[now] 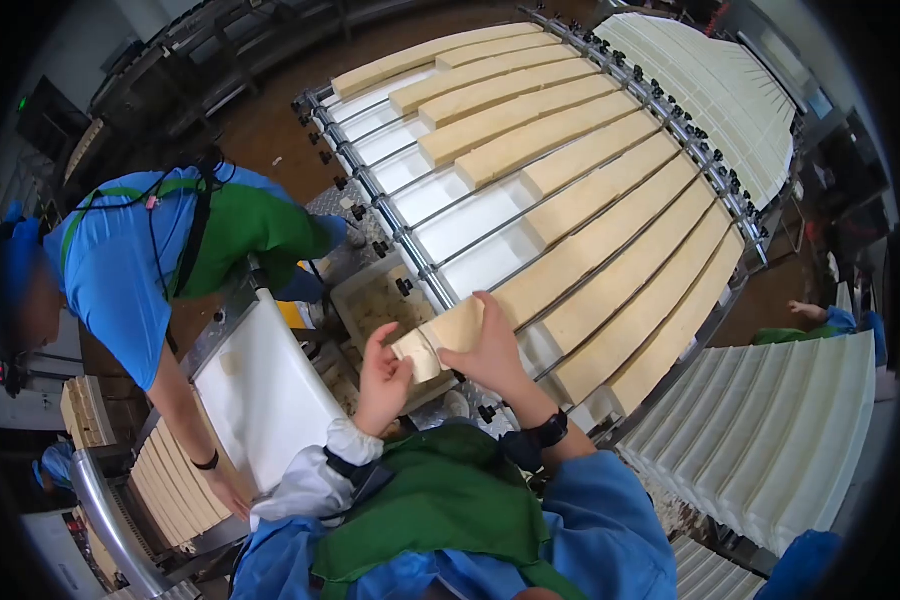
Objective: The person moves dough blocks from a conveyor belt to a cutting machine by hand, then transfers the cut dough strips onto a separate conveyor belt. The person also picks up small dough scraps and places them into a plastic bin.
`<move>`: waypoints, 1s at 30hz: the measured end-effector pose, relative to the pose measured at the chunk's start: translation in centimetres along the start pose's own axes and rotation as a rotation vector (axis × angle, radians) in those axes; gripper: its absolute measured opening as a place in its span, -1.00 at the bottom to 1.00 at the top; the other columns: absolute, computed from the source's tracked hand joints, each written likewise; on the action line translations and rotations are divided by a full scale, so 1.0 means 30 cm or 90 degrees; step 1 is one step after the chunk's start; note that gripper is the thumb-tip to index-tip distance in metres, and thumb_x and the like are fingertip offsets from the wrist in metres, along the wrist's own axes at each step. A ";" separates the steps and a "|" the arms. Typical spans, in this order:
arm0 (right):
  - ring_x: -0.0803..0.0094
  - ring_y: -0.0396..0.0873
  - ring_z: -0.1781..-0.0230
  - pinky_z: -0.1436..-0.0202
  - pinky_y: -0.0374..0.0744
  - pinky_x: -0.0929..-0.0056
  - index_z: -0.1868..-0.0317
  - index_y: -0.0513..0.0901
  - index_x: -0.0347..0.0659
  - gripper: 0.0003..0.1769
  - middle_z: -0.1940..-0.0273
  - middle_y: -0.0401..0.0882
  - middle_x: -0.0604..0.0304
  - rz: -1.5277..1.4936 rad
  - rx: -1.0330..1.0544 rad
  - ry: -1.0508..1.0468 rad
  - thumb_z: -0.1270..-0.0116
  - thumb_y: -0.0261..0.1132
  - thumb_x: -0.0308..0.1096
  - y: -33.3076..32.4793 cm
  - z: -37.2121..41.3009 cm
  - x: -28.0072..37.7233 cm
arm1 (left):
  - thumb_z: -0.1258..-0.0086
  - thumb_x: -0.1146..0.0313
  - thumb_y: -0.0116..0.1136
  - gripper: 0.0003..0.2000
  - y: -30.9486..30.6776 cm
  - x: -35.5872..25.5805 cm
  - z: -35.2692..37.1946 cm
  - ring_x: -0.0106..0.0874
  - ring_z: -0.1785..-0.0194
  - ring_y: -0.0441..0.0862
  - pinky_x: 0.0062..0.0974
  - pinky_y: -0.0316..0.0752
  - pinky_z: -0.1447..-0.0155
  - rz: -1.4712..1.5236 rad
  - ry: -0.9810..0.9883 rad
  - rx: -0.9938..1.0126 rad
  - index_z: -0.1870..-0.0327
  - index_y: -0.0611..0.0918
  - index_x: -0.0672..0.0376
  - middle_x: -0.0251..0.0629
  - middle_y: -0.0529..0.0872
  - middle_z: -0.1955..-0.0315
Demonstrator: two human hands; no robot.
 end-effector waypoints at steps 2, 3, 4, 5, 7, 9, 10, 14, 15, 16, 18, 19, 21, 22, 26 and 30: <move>-0.15 0.35 -0.17 -0.27 0.39 0.05 -0.34 0.18 -0.37 0.08 -0.12 0.36 -0.23 -0.011 -0.020 -0.009 0.16 0.53 -0.14 -0.043 -0.072 0.001 | -0.38 0.70 -0.05 -0.41 -0.039 -0.064 0.009 -0.46 0.01 0.64 -0.55 0.52 -0.08 0.001 0.040 -0.046 -0.42 0.15 0.15 -0.14 0.65 0.02; -0.15 0.33 -0.21 -0.29 0.39 0.06 -0.34 0.18 -0.37 0.07 -0.15 0.35 -0.25 0.027 -0.048 -0.027 0.15 0.52 -0.14 -0.068 -0.133 -0.006 | -0.36 0.71 -0.03 -0.38 -0.080 -0.071 0.007 -0.40 -0.09 0.60 -0.50 0.50 -0.17 -0.048 0.074 -0.075 -0.43 0.12 0.14 -0.11 0.60 -0.05; -0.14 0.31 -0.26 -0.30 0.39 0.07 -0.34 0.19 -0.36 0.06 -0.17 0.35 -0.26 0.064 -0.077 -0.047 0.15 0.52 -0.14 -0.092 -0.191 -0.017 | -0.34 0.70 0.02 -0.37 -0.119 -0.072 0.010 -0.35 -0.22 0.51 -0.45 0.45 -0.24 -0.066 0.105 -0.110 -0.42 0.15 0.13 -0.08 0.52 -0.15; -0.14 0.31 -0.27 -0.30 0.39 0.10 -0.35 0.17 -0.37 0.08 -0.18 0.34 -0.27 0.101 -0.074 -0.029 0.15 0.52 -0.14 -0.097 -0.258 -0.070 | -0.33 0.68 0.05 -0.37 -0.158 -0.070 0.021 -0.34 -0.25 0.47 -0.44 0.45 -0.24 -0.106 0.085 -0.152 -0.41 0.17 0.13 -0.09 0.49 -0.17; -0.13 0.32 -0.28 -0.31 0.40 0.14 -0.39 0.14 -0.39 0.13 -0.19 0.34 -0.27 0.173 -0.075 0.007 0.16 0.52 -0.13 -0.091 -0.375 -0.201 | -0.31 0.64 0.10 -0.40 -0.225 -0.061 0.056 -0.34 -0.27 0.44 -0.43 0.44 -0.23 -0.154 0.050 -0.208 -0.38 0.23 0.13 -0.12 0.47 -0.18; -0.11 0.26 -0.32 -0.36 0.31 0.05 -0.41 0.12 -0.42 0.16 -0.25 0.30 -0.26 0.238 0.059 0.131 0.16 0.51 -0.11 -0.042 -0.413 -0.317 | -0.30 0.61 0.14 -0.43 -0.282 -0.040 0.101 -0.35 -0.25 0.44 -0.43 0.45 -0.21 -0.172 0.014 -0.237 -0.35 0.28 0.13 -0.16 0.49 -0.14; -0.10 0.23 -0.34 -0.39 0.27 0.01 -0.43 0.11 -0.44 0.18 -0.28 0.29 -0.25 0.269 0.128 0.194 0.15 0.50 -0.10 -0.031 -0.415 -0.352 | -0.29 0.61 0.15 -0.44 -0.303 -0.039 0.120 -0.36 -0.24 0.45 -0.44 0.45 -0.19 -0.191 0.010 -0.246 -0.33 0.30 0.13 -0.17 0.50 -0.12; -0.16 0.01 -0.49 -0.49 -0.04 -0.22 -0.47 0.04 -0.49 0.21 -0.43 0.09 -0.30 0.561 0.031 0.117 0.03 0.41 0.09 0.007 -0.407 -0.287 | -0.27 0.60 0.16 -0.48 -0.367 -0.049 0.184 -0.40 -0.19 0.46 -0.48 0.48 -0.11 -0.267 0.014 -0.284 -0.27 0.35 0.15 -0.20 0.50 -0.08; -0.16 -0.05 -0.51 -0.49 -0.11 -0.26 -0.47 0.04 -0.49 0.21 -0.46 0.05 -0.32 0.591 0.009 0.120 0.00 0.37 0.15 0.031 -0.420 -0.318 | -0.27 0.60 0.16 -0.49 -0.375 -0.053 0.195 -0.40 -0.19 0.46 -0.49 0.48 -0.09 -0.286 0.021 -0.293 -0.26 0.36 0.15 -0.21 0.50 -0.07; -0.17 -0.10 -0.54 -0.50 -0.17 -0.31 -0.47 0.03 -0.48 0.21 -0.48 0.00 -0.33 0.621 -0.012 0.119 -0.04 0.34 0.20 0.054 -0.433 -0.346 | -0.26 0.60 0.16 -0.49 -0.382 -0.052 0.207 -0.41 -0.19 0.46 -0.49 0.49 -0.07 -0.262 0.009 -0.305 -0.26 0.36 0.15 -0.21 0.50 -0.07; -0.14 -0.13 -0.55 -0.51 -0.16 -0.29 -0.47 0.03 -0.48 0.21 -0.50 -0.03 -0.30 0.592 -0.060 0.175 -0.05 0.34 0.22 0.002 -0.459 -0.412 | -0.26 0.61 0.16 -0.49 -0.414 -0.049 0.243 -0.41 -0.18 0.46 -0.50 0.50 -0.04 -0.213 -0.012 -0.339 -0.25 0.37 0.16 -0.22 0.50 -0.06; -0.12 -0.14 -0.56 -0.51 -0.15 -0.28 -0.48 0.03 -0.47 0.21 -0.50 -0.04 -0.29 0.575 -0.080 0.198 -0.06 0.34 0.22 -0.027 -0.470 -0.437 | -0.25 0.62 0.15 -0.50 -0.438 -0.038 0.264 -0.41 -0.18 0.46 -0.50 0.51 -0.03 -0.185 0.012 -0.339 -0.24 0.38 0.15 -0.22 0.50 -0.05; -0.16 -0.17 -0.56 -0.54 -0.15 -0.21 -0.48 0.02 -0.47 0.17 -0.53 -0.08 -0.24 0.588 0.018 0.250 -0.09 0.34 0.15 -0.063 -0.467 -0.370 | -0.25 0.63 0.16 -0.50 -0.471 -0.034 0.306 -0.41 -0.18 0.47 -0.50 0.53 -0.03 -0.210 0.056 -0.350 -0.24 0.38 0.16 -0.23 0.50 -0.05; -0.14 -0.12 -0.55 -0.52 -0.08 -0.21 -0.47 0.06 -0.48 0.18 -0.53 -0.03 -0.20 0.616 -0.029 0.223 -0.07 0.35 0.18 -0.055 -0.474 -0.390 | -0.24 0.63 0.16 -0.49 -0.499 -0.027 0.340 -0.41 -0.18 0.47 -0.49 0.53 -0.03 -0.225 0.079 -0.369 -0.24 0.39 0.16 -0.23 0.50 -0.05; -0.07 0.18 -0.40 -0.39 0.17 -0.17 -0.36 0.33 -0.34 -0.18 -0.37 0.25 -0.17 0.568 -0.116 -0.073 -0.12 0.35 -0.14 0.120 -0.368 -0.149 | -0.23 0.62 0.21 -0.50 -0.626 0.018 0.495 -0.41 -0.09 0.54 -0.49 0.58 0.01 -0.228 0.036 -0.499 -0.22 0.41 0.15 -0.21 0.54 -0.01; -0.12 0.37 -0.13 -0.24 0.35 0.01 0.02 0.53 -0.31 -0.59 -0.06 0.44 -0.16 0.101 0.033 -0.384 -0.05 0.28 -0.47 0.426 -0.066 0.346 | -0.18 0.57 0.26 -0.52 -0.852 0.146 0.702 -0.43 0.01 0.55 -0.47 0.54 0.05 -0.203 -0.067 -0.659 -0.16 0.44 0.14 -0.26 0.56 0.12</move>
Point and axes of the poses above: each hand's wrist, its own z-axis away from the middle knuckle, its own y-axis out of the palm, x = y × z, the point moved 8 cm from there along -z, towards the middle knuckle
